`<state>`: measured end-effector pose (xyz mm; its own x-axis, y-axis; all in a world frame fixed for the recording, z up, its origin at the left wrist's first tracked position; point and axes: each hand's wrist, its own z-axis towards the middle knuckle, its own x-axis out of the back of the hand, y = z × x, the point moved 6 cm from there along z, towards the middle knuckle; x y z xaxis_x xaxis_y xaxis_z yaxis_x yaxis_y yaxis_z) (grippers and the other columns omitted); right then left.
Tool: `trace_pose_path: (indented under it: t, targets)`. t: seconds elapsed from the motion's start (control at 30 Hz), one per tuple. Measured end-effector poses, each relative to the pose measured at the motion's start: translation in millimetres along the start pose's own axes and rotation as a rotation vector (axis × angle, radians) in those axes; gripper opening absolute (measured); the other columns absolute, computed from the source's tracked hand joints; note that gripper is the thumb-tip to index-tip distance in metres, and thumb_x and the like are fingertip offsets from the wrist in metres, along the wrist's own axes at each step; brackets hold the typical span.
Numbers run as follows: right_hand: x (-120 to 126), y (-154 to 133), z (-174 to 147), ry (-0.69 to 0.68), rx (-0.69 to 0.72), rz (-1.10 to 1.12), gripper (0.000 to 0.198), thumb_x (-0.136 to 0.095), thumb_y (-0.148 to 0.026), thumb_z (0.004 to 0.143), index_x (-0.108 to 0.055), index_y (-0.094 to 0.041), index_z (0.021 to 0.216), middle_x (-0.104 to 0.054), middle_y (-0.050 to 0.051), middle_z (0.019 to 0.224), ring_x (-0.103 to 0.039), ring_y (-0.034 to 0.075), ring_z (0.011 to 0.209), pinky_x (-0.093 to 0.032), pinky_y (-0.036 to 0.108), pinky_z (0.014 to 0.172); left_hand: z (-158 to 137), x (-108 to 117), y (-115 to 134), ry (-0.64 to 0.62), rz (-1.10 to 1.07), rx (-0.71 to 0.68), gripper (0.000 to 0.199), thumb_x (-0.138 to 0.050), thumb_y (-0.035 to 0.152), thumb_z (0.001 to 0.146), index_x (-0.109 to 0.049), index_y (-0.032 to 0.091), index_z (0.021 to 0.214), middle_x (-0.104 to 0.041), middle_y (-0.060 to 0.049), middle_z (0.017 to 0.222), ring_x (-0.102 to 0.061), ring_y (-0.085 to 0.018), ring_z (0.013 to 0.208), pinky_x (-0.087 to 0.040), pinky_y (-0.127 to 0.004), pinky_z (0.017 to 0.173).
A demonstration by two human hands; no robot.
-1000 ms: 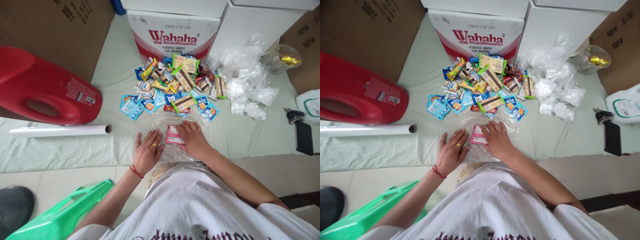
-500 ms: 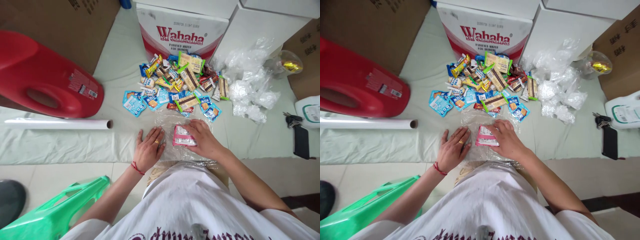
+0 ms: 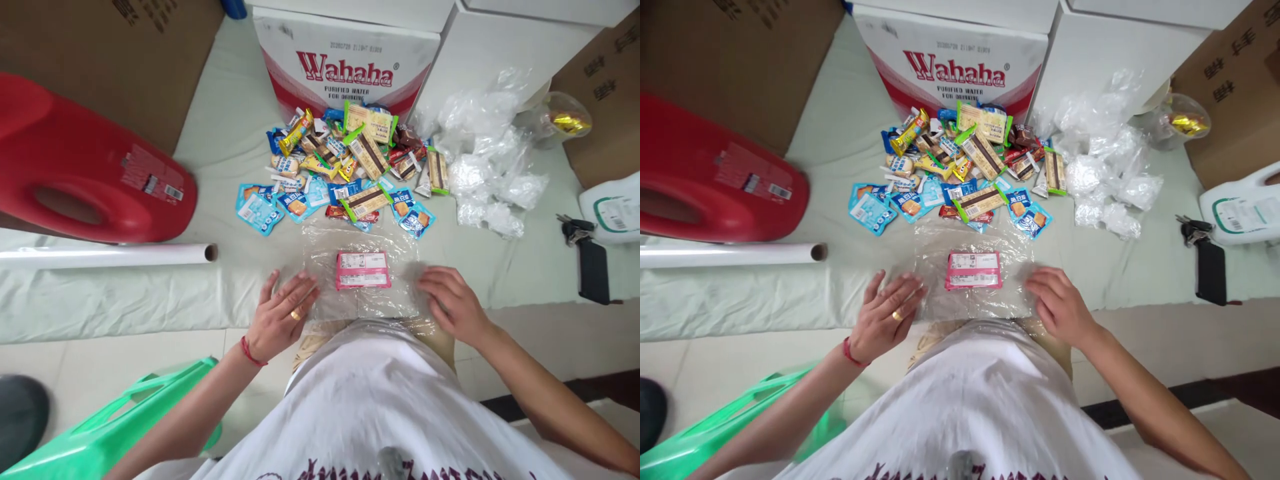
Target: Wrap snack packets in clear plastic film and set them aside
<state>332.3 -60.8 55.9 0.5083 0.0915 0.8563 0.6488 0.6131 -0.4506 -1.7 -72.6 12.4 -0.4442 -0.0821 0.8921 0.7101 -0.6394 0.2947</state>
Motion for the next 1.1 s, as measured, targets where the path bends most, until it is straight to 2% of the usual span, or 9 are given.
trace_pose_path:
  t: [0.1, 0.2, 0.3, 0.47, 0.67, 0.73, 0.83, 1.0, 1.1]
  targets:
    - [-9.7, -0.4, -49.4, -0.125, 0.049, -0.136, 0.069, -0.049, -0.005, 0.096, -0.040, -0.029, 0.160, -0.064, 0.011, 0.139, -0.054, 0.030, 0.137, -0.046, 0.059, 0.116, -11.0, 5.5, 2.1, -0.061, -0.153, -0.178, 0.080, -0.045, 0.003, 0.087, -0.027, 0.024, 0.163, -0.068, -0.010, 0.142, -0.052, -0.022, 0.145, -0.019, -0.056, 0.131]
    - [-30.9, 0.8, -72.7, -0.167, 0.067, -0.219, 0.072, -0.049, -0.001, 0.096, -0.038, -0.027, 0.162, -0.060, 0.010, 0.149, -0.049, 0.028, 0.144, -0.036, 0.061, 0.124, -17.2, 4.4, -3.6, -0.178, -0.214, -0.209, 0.086, -0.045, 0.004, 0.083, -0.022, 0.020, 0.164, -0.059, -0.014, 0.151, -0.046, -0.026, 0.149, -0.019, -0.060, 0.131]
    - [-42.7, -0.3, -67.9, -0.065, 0.073, -0.189, 0.065, -0.056, -0.004, 0.096, -0.048, -0.030, 0.155, -0.063, 0.008, 0.145, -0.050, 0.026, 0.142, -0.036, 0.060, 0.125, -21.0, -1.1, -7.6, -0.261, -0.152, -0.226, 0.074, -0.052, 0.007, 0.088, -0.035, 0.024, 0.158, -0.054, -0.014, 0.156, -0.043, -0.027, 0.152, -0.018, -0.060, 0.131]
    - [-31.6, 4.1, -38.1, 0.088, 0.008, 0.111, 0.031, -0.066, -0.014, 0.095, -0.075, -0.032, 0.119, -0.071, 0.006, 0.130, -0.056, 0.028, 0.132, -0.051, 0.053, 0.110, -20.5, -3.9, -8.1, -0.173, -0.100, -0.217, 0.035, -0.058, 0.011, 0.097, -0.059, 0.027, 0.128, -0.063, -0.009, 0.148, -0.052, -0.023, 0.145, -0.022, -0.055, 0.131]
    - [-9.5, 34.0, -7.6, 0.082, -0.232, 0.516, 0.013, -0.071, -0.028, 0.096, -0.080, -0.030, 0.105, -0.076, 0.005, 0.094, -0.065, 0.023, 0.097, -0.055, 0.041, 0.090, -3.1, 4.4, -25.2, -0.108, -0.471, 0.089, 0.014, -0.056, 0.022, 0.100, -0.068, 0.024, 0.105, -0.077, -0.006, 0.119, -0.070, -0.021, 0.121, -0.040, -0.048, 0.122]
    - [-7.5, 43.8, 1.0, 0.074, -0.343, 0.612, 0.013, -0.072, -0.036, 0.095, -0.080, -0.027, 0.099, -0.073, 0.005, 0.088, -0.065, 0.021, 0.087, -0.054, 0.037, 0.081, 5.7, 6.1, -37.9, -0.088, -0.623, 0.269, 0.017, -0.055, 0.031, 0.101, -0.069, 0.022, 0.103, -0.079, -0.008, 0.111, -0.073, -0.022, 0.114, -0.049, -0.045, 0.114]
    - [-11.9, 59.7, 10.4, 0.075, -0.588, 0.711, 0.029, -0.074, -0.051, 0.090, -0.079, -0.022, 0.089, -0.070, 0.004, 0.080, -0.061, 0.017, 0.074, -0.049, 0.031, 0.070, 20.3, 2.1, -55.6, -0.081, -0.741, 0.520, 0.030, -0.053, 0.045, 0.101, -0.071, 0.021, 0.097, -0.079, -0.009, 0.108, -0.073, -0.023, 0.106, -0.056, -0.036, 0.097]
    - [-25.5, 78.8, 19.9, 0.073, -0.836, 0.699, 0.047, -0.072, -0.065, 0.083, -0.071, -0.019, 0.084, -0.056, -0.002, 0.069, -0.044, 0.012, 0.063, -0.035, 0.026, 0.060, 43.6, -11.5, -81.1, -0.083, -0.554, 0.823, 0.038, -0.054, 0.054, 0.093, -0.066, 0.020, 0.081, -0.069, -0.002, 0.072, -0.063, -0.017, 0.067, -0.049, -0.027, 0.064]
    - [-31.7, 82.6, 21.2, -0.013, -0.876, 0.544, 0.052, -0.067, -0.069, 0.084, -0.061, -0.019, 0.072, -0.046, -0.004, 0.062, -0.037, 0.012, 0.060, -0.029, 0.026, 0.057, 51.0, -2.5, -88.0, -0.010, -0.345, 0.870, 0.027, -0.058, 0.046, 0.087, -0.066, 0.021, 0.082, -0.067, -0.002, 0.074, -0.060, -0.018, 0.064, -0.047, -0.029, 0.062]
